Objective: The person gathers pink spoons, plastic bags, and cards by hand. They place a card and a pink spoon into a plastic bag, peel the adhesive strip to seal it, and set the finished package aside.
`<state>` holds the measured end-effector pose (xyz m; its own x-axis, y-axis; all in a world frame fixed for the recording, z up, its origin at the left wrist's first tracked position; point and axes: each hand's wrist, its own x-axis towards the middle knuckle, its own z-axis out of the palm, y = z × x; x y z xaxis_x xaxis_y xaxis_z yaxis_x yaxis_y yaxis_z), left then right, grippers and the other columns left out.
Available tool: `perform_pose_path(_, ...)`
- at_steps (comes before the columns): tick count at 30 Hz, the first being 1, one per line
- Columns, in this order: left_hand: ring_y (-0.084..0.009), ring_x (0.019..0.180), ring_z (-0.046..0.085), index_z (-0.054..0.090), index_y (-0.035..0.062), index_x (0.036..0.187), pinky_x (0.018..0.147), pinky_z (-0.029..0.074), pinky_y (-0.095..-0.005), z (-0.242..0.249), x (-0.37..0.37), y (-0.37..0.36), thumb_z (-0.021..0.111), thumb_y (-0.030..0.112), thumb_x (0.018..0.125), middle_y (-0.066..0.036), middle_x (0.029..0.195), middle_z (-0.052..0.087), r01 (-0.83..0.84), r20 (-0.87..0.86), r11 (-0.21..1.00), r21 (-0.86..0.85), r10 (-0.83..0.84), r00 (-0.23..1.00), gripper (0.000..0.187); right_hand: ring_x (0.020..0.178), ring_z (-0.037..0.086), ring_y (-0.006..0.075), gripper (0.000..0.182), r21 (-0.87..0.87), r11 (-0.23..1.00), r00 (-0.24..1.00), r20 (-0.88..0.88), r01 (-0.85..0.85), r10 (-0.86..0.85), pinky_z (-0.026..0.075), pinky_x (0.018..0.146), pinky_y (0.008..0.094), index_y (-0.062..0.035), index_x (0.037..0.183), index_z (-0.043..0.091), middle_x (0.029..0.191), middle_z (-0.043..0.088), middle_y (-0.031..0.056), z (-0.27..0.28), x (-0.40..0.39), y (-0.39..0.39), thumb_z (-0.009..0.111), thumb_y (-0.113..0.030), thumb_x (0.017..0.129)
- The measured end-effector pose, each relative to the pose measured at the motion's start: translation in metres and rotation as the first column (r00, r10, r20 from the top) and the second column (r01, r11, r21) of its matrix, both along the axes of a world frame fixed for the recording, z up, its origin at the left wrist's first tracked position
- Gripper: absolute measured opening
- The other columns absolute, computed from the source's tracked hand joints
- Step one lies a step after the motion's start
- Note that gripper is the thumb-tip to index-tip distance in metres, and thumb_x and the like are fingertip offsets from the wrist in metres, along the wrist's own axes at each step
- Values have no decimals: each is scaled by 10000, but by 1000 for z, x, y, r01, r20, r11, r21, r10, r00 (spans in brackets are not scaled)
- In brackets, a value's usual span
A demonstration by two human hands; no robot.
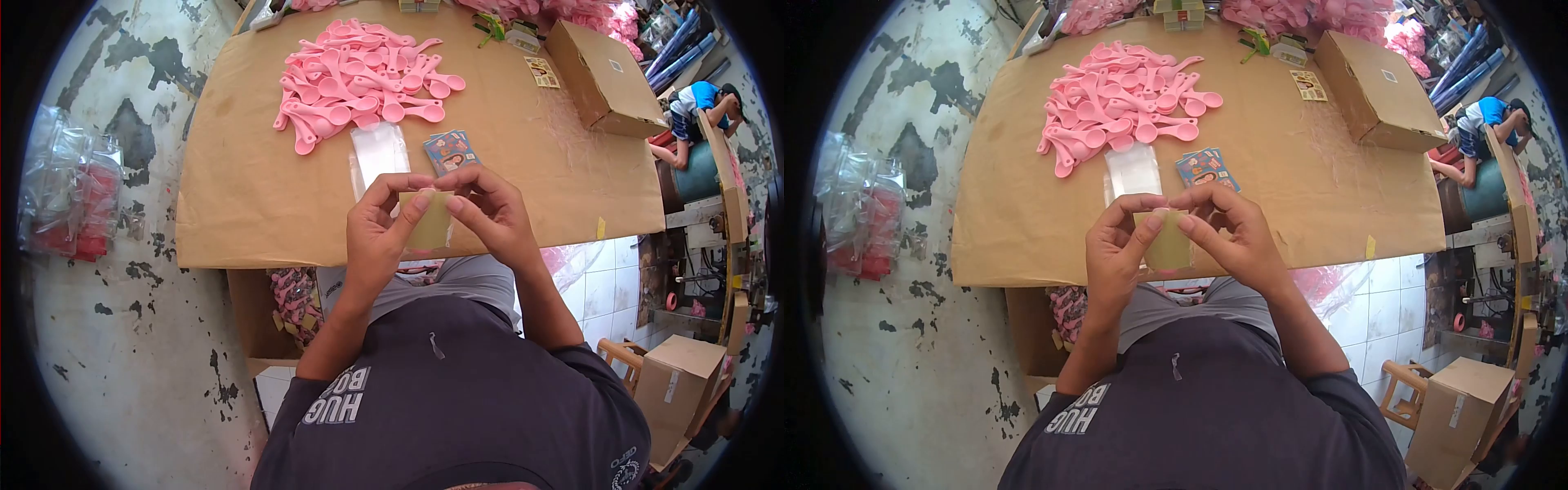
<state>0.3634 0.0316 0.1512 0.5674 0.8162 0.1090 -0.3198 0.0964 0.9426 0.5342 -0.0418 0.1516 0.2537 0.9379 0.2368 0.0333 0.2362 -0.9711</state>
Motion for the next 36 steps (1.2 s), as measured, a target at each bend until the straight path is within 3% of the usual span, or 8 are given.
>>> perform_pose_path(2,-120,1032,644,628,-44,1196,853,551,-254,0,0,0,677,126,984,-117,1184,668,-3,-9,1000,16,3,1000,276,816,575,31,204,-3,998,998,-29,-55,55,463,710,205,0,1085,668,933,655,8,-1,2,1,653,-183,996)
perform_pose_path(7,-131,1022,666,636,-65,1210,864,545,-263,2,-7,2,668,117,989,-123,1127,707,-4,-8,1000,-7,4,1000,288,747,601,27,183,-173,980,985,-155,-102,75,449,586,182,-8,1071,689,863,671,1,11,12,-1,689,-165,978)
perform_pose_path(11,-144,972,697,654,-76,1196,861,552,-258,2,-12,5,650,94,997,-137,1083,735,-4,-67,1000,3,4,998,262,683,590,27,170,-181,980,982,-184,-86,52,422,520,171,-13,1068,699,822,668,-10,11,9,-1,679,-159,984)
perform_pose_path(19,-129,909,701,662,-62,1113,817,558,-256,8,-16,1,623,33,994,-140,1025,744,-46,38,997,64,43,998,157,650,551,20,122,15,998,994,-89,-65,66,407,496,165,-35,1056,716,919,657,12,13,6,-3,614,-79,1006)
perform_pose_path(23,-107,912,680,654,-62,1075,814,539,-237,1,-24,4,582,-11,1000,-107,1002,730,2,16,978,209,-6,1000,116,685,544,39,160,57,986,985,-56,-158,161,417,546,190,-16,1025,717,946,642,25,13,14,-1,558,-10,1008)
perform_pose_path(31,-112,912,670,636,-46,1073,800,536,-237,-9,-24,7,619,-34,960,-115,1027,720,11,124,995,97,-23,992,115,763,538,68,73,136,976,969,201,-170,141,402,633,211,-12,944,696,897,611,13,15,21,-2,625,4,942)
perform_pose_path(35,-142,978,687,634,-35,1118,827,552,-262,2,-13,1,664,-13,945,-149,1094,719,-14,96,999,33,10,995,177,758,536,46,135,1,994,983,151,-105,104,400,631,189,-31,1041,659,909,619,0,14,9,-3,685,9,915)
perform_pose_path(36,-142,978,687,634,-35,1118,827,552,-262,8,-13,0,664,-13,945,-149,1094,719,-19,95,999,35,15,995,177,744,524,32,218,58,997,998,18,-57,56,392,621,178,-40,1098,628,913,622,-5,9,4,-1,713,5,902)
